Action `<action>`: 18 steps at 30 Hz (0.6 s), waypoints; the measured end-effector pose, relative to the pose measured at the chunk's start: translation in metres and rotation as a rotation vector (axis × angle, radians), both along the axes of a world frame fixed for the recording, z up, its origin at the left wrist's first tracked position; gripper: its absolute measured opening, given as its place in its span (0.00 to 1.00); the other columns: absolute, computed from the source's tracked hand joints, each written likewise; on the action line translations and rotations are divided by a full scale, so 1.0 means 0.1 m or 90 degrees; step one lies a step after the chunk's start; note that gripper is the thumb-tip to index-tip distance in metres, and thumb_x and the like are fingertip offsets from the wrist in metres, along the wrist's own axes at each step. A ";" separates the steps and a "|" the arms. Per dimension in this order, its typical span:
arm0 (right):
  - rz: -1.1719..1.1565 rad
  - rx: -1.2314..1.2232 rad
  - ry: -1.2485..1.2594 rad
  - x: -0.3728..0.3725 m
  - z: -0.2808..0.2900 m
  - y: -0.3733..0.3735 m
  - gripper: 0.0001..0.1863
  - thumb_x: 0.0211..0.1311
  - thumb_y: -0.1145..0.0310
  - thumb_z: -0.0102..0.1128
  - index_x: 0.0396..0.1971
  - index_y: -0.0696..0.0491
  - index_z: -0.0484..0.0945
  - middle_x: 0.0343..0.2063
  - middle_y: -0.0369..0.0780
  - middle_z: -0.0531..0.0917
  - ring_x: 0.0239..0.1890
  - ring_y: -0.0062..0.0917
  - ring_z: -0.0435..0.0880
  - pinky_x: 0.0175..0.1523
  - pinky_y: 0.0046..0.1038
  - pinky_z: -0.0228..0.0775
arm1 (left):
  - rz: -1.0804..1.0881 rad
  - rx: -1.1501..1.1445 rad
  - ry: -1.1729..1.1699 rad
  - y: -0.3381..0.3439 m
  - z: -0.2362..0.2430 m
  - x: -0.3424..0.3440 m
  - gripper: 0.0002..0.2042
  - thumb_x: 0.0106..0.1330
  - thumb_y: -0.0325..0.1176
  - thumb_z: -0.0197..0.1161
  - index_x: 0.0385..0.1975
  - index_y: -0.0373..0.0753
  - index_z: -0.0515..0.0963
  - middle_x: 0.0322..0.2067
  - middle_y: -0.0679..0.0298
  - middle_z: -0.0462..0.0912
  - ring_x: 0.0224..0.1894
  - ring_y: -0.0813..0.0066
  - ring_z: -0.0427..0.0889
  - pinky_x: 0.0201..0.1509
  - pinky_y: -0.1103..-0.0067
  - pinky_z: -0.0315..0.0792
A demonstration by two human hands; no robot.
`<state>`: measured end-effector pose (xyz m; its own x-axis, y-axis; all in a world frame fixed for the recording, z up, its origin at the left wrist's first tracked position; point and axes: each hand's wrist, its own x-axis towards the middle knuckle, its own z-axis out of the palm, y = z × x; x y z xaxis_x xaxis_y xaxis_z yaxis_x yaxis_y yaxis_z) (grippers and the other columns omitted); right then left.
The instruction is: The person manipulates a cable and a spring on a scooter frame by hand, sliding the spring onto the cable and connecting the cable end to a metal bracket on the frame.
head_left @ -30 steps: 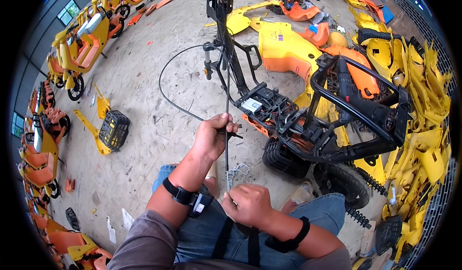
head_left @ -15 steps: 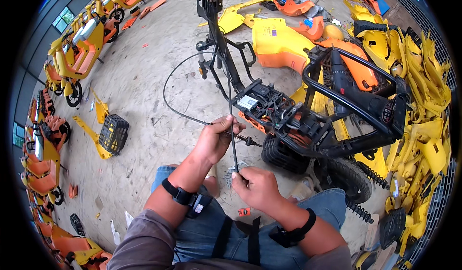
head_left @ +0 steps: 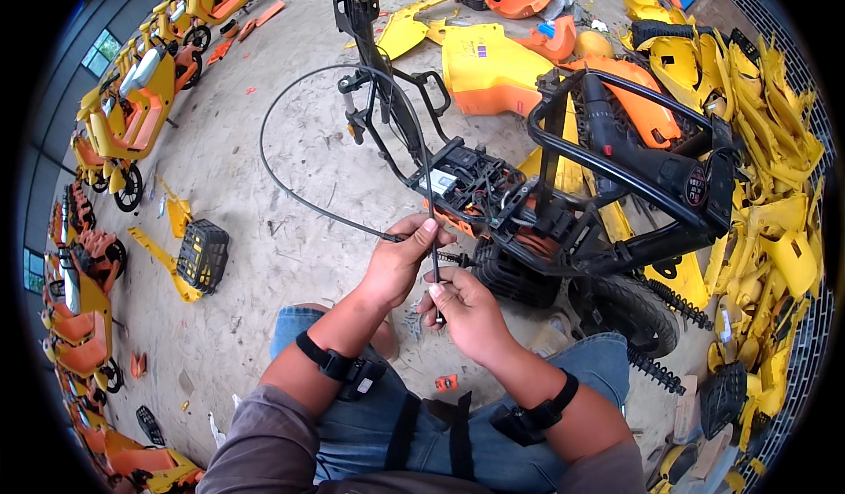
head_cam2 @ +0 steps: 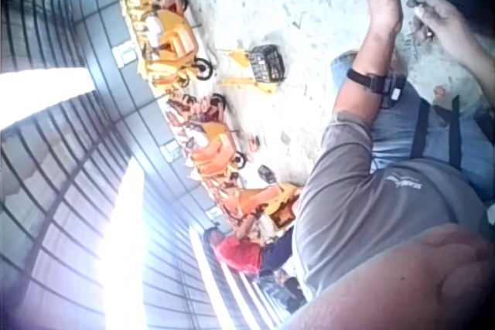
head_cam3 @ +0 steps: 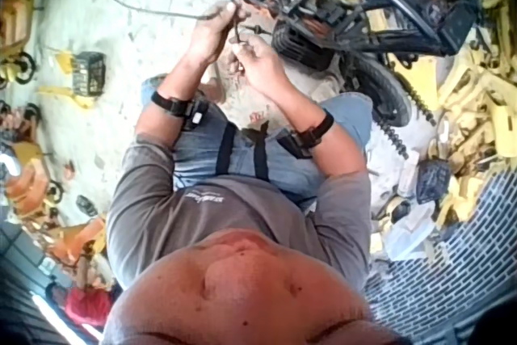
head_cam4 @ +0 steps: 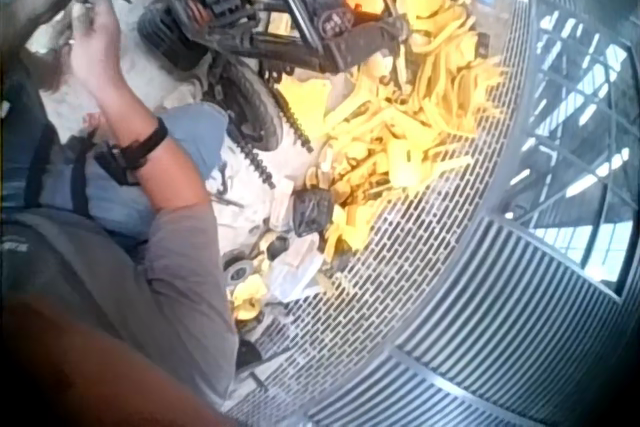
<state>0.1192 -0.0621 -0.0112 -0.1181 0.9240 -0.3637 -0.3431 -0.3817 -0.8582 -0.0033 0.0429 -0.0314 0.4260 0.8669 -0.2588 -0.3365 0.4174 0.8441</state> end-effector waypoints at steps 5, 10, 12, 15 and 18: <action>-0.106 0.041 -0.020 0.17 -0.02 0.05 0.07 0.74 0.71 0.45 0.46 0.57 0.68 0.30 0.39 0.79 0.26 0.16 0.74 0.33 0.20 0.70 | 0.121 -0.069 -0.017 0.12 0.03 -0.07 0.16 0.73 0.42 0.55 0.54 0.39 0.68 0.32 0.67 0.73 0.21 0.84 0.67 0.34 0.82 0.69; -0.189 0.072 -0.004 0.43 0.13 0.14 0.05 0.73 0.73 0.46 0.44 0.56 0.68 0.28 0.38 0.78 0.24 0.15 0.72 0.31 0.19 0.67 | 0.260 -0.129 -0.123 0.29 0.28 -0.26 0.27 0.72 0.63 0.40 0.59 0.47 0.61 0.29 0.66 0.70 0.17 0.82 0.56 0.20 0.82 0.51; -0.203 0.096 -0.032 0.52 0.21 0.14 0.05 0.72 0.73 0.47 0.43 0.56 0.70 0.27 0.37 0.78 0.23 0.15 0.72 0.30 0.19 0.66 | 0.240 -0.103 -0.126 0.38 0.19 -0.41 0.22 0.75 0.56 0.42 0.59 0.49 0.63 0.31 0.66 0.71 0.19 0.80 0.57 0.22 0.82 0.53; -0.217 0.073 -0.037 0.64 0.29 0.13 0.08 0.72 0.73 0.47 0.46 0.57 0.73 0.26 0.36 0.78 0.23 0.14 0.71 0.30 0.17 0.65 | 0.211 -0.055 -0.061 0.43 0.21 -0.44 0.13 0.77 0.41 0.46 0.55 0.45 0.66 0.32 0.67 0.72 0.24 0.80 0.63 0.29 0.82 0.61; -0.192 0.111 -0.094 0.64 0.31 0.13 0.09 0.72 0.73 0.48 0.47 0.57 0.73 0.26 0.35 0.78 0.23 0.13 0.70 0.30 0.17 0.65 | 0.224 -0.064 -0.095 0.43 0.16 -0.40 0.10 0.73 0.32 0.51 0.50 0.36 0.69 0.40 0.64 0.77 0.30 0.78 0.70 0.37 0.80 0.68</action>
<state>0.1837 -0.0491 0.0202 0.2115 0.9587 -0.1900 -0.2851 -0.1254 -0.9503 -0.0435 0.0861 -0.0158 0.1467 0.9401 -0.3077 -0.5897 0.3328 0.7359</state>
